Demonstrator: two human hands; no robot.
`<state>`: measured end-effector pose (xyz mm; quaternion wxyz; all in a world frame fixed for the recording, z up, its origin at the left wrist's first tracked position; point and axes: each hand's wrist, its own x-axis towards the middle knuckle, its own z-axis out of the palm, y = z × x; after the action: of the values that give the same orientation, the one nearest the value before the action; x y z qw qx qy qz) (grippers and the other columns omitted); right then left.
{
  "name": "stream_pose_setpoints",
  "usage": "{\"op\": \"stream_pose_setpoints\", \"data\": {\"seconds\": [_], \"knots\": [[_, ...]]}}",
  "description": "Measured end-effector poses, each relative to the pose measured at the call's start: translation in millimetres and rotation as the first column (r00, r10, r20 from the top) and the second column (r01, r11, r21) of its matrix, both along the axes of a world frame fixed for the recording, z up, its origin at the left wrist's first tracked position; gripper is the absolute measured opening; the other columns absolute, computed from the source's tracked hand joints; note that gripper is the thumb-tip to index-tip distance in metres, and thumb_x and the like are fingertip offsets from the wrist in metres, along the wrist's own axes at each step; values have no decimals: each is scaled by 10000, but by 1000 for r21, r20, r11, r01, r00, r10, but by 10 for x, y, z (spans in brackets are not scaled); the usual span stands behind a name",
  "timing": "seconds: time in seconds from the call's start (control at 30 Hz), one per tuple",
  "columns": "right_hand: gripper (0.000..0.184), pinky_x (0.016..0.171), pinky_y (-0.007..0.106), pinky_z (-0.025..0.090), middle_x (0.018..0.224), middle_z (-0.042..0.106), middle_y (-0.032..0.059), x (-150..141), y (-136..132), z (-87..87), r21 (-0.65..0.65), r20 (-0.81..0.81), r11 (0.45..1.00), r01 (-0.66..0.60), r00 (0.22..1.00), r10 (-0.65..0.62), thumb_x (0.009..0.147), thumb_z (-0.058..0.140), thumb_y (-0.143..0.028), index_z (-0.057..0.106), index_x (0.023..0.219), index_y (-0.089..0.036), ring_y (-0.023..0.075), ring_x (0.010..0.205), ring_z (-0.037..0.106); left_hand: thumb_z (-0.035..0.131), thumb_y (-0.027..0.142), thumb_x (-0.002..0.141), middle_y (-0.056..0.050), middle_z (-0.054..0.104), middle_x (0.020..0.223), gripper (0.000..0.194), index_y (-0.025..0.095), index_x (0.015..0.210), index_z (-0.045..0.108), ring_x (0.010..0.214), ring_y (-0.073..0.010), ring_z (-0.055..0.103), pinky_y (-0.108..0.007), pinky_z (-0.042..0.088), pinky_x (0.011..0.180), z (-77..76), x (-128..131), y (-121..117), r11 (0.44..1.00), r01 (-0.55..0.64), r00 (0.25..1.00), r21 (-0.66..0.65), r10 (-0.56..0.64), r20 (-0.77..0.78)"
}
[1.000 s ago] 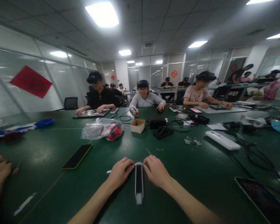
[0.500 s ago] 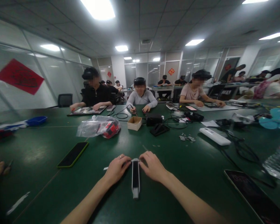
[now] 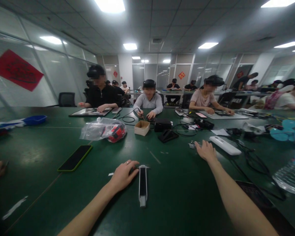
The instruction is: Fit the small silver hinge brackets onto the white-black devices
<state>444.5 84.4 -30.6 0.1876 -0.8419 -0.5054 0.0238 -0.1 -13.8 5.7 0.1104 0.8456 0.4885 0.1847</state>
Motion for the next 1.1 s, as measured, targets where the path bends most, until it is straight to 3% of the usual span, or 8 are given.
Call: {"op": "stream_pose_setpoints", "data": {"seconds": [0.23, 0.47, 0.8, 1.1], "knots": [[825, 1080, 469, 212, 1447, 304, 220, 96, 411, -95, -126, 4, 984, -125, 992, 127, 857, 196, -624, 252, 1418, -21, 316, 1338, 279, 406, 387, 920, -25, 607, 965, 275, 248, 1117, 539, 830, -168, 589, -282, 424, 717, 20, 17, 15, 1000, -1, 1000, 0, 1, -8], [676, 1115, 384, 172, 1492, 263, 106, 27, 356, -120, -187, 27, 908, -376, 922, 387, 871, 338, -561, 313, 1416, -162, 241, 1371, 223, 387, 419, 922, -31, 608, 976, 302, 243, 1091, 564, 839, -173, 587, -285, 433, 729, 42, 42, 21, 1000, -11, 1000, -6, 11, -26], [636, 1076, 465, 253, 1510, 210, 87, -467, -123, -46, -199, 30, 843, -499, 857, 514, 897, 304, -523, 276, 1432, -180, 261, 1376, 201, 382, 400, 925, -34, 604, 987, 291, 233, 1043, 589, 853, -171, 578, -289, 435, 757, 47, 36, 18, 1000, 6, 1000, -1, -6, -25], [706, 1102, 461, 215, 1515, 192, 90, -1581, -900, 166, -117, -60, 714, -691, 722, 689, 878, 272, -626, 273, 1434, -192, 261, 1379, 189, 393, 368, 921, -31, 602, 991, 263, 236, 1042, 586, 860, -177, 584, -292, 425, 755, 22, 34, 19, 999, 22, 998, 26, -20, -55]]}}
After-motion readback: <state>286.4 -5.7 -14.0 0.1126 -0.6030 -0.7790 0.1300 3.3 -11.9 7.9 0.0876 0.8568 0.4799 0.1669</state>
